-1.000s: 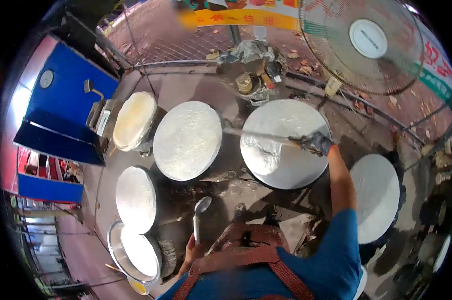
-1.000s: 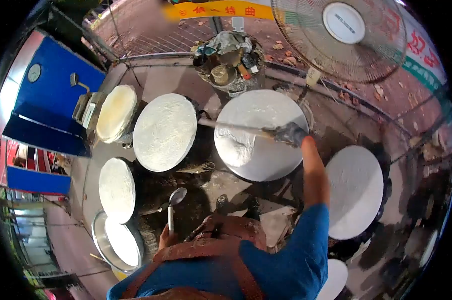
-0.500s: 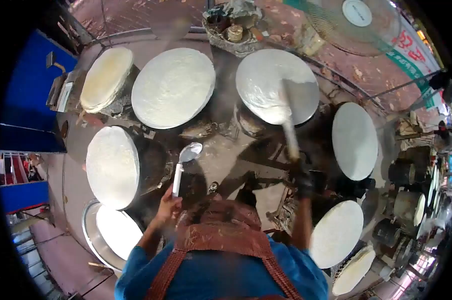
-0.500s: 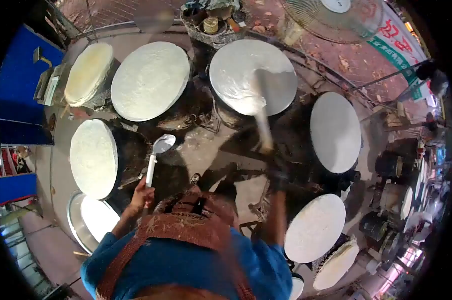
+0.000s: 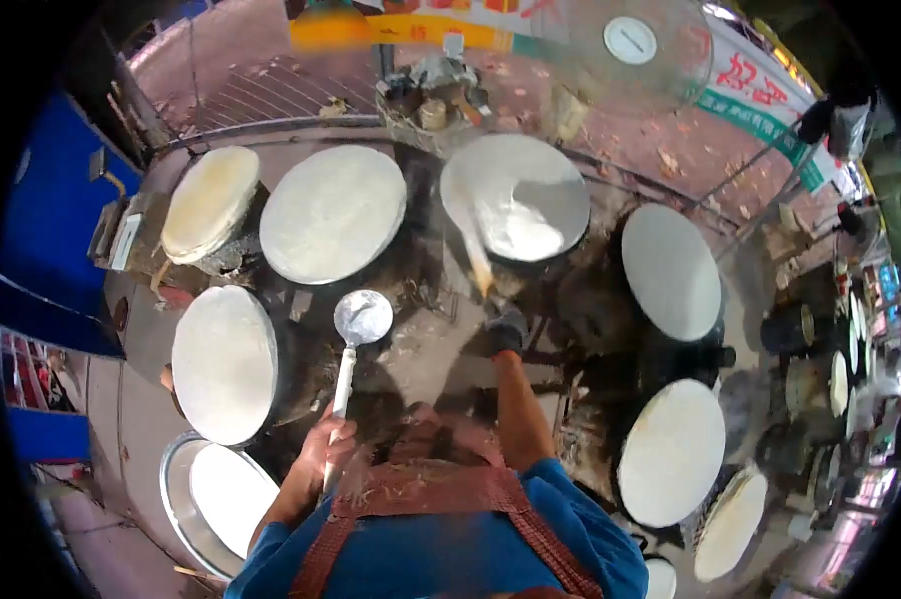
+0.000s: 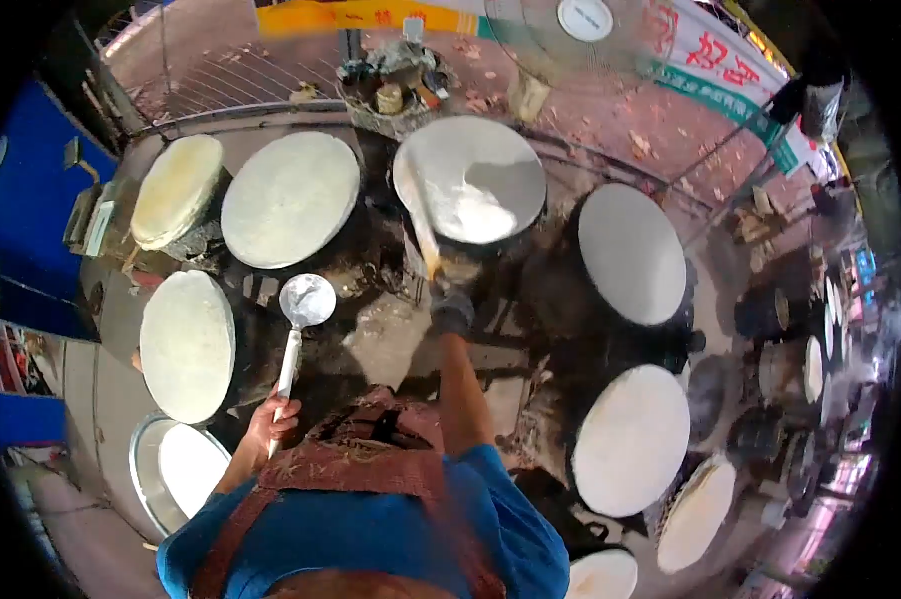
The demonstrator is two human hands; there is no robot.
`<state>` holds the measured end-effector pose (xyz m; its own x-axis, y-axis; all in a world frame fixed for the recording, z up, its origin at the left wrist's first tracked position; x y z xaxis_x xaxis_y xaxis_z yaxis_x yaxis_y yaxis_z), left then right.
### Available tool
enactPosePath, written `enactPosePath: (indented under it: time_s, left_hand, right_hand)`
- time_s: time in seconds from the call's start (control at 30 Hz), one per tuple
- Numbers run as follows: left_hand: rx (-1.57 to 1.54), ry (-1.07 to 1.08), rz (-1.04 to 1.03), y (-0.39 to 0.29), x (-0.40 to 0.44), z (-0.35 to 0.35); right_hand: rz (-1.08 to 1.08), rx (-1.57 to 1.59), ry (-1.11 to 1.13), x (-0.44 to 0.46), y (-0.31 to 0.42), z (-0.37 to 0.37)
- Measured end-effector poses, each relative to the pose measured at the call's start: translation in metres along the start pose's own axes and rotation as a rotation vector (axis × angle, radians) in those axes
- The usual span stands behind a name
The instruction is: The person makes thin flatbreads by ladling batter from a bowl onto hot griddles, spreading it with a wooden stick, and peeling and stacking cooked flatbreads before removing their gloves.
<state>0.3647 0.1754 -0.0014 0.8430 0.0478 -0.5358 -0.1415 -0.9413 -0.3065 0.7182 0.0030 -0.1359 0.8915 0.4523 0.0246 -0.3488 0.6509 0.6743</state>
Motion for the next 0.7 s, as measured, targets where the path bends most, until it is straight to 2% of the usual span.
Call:
enactPosePath:
  time_s: [0.03, 0.13, 0.2, 0.27, 0.37, 0.4, 0.53, 0.6, 0.63, 0.7]
  left_hand:
    - [-0.026, 0.071, 0.03, 0.001, 0.001, -0.005]
    - [-0.002, 0.017, -0.027, 0.003, 0.0, -0.018]
    - [0.047, 0.126, -0.037, -0.001, 0.004, -0.029]
    - [-0.015, 0.005, -0.06, 0.005, 0.012, -0.018]
    - [-0.144, 0.138, 0.028, 0.008, 0.032, -0.031]
    - [-0.126, 0.097, 0.049, 0.009, 0.038, -0.025]
    - [-0.08, 0.119, 0.028, 0.009, 0.04, -0.041]
    - [-0.181, 0.124, 0.082, 0.01, 0.051, -0.041]
    - [-0.128, 0.042, 0.095, 0.012, 0.061, -0.04]
    - [-0.232, 0.018, 0.148, 0.017, 0.082, -0.048]
  right_hand:
    - [0.022, 0.028, 0.028, 0.002, 0.0, -0.002]
    - [-0.038, 0.175, 0.122, 0.025, -0.036, 0.034]
    - [-0.083, 0.169, 0.11, 0.051, -0.056, 0.046]
    - [-0.056, 0.094, 0.069, 0.079, -0.047, 0.031]
    - [0.034, 0.018, 0.035, 0.082, -0.019, -0.003]
    - [0.044, 0.045, 0.051, 0.077, -0.024, 0.0]
    - [-0.107, 0.241, 0.07, 0.084, -0.101, 0.06]
    - [-0.148, 0.183, 0.048, 0.098, -0.114, 0.069]
    - [-0.138, 0.12, 0.028, 0.101, -0.111, 0.063]
    - [-0.092, -0.054, -0.026, 0.092, -0.077, 0.057]
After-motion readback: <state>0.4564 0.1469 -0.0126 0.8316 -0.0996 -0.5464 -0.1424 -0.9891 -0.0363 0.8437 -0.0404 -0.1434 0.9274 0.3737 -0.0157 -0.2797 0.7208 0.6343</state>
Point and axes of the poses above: each hand's wrist, its own x-axis towards the middle knuckle, its own z-axis out of the back of the hand, y = z × x, the point moved 6 cm from there along x, towards the middle knuckle, and after that the axes turned 7 degrees about x, right-handed, at the moved point
